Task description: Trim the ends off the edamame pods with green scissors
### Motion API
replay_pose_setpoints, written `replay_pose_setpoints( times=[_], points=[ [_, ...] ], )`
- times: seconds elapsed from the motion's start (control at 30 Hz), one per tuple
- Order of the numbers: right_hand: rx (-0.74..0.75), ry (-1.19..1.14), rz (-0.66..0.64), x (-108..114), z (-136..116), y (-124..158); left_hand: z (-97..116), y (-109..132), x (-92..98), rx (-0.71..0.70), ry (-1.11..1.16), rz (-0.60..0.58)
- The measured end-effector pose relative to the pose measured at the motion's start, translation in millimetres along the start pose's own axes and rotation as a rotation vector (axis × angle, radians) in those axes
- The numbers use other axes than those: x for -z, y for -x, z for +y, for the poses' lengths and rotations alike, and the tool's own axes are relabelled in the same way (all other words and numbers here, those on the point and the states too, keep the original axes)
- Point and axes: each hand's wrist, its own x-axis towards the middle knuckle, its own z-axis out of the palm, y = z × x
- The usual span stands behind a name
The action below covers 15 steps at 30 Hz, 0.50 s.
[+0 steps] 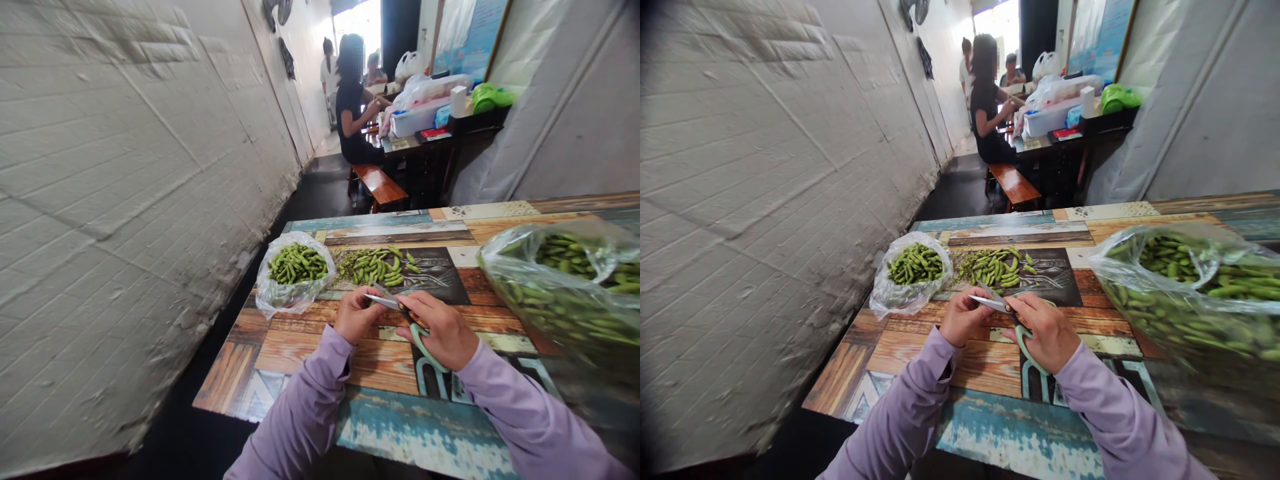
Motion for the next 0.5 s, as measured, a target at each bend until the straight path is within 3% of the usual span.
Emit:
replay_pose_setpoints(
  times=[0.5],
  points=[
    [0.013, 0.008, -0.004, 0.5, 0.6, 0.1, 1.4, -0.9, 0.3, 0.027, -0.017, 0.001]
  ],
)
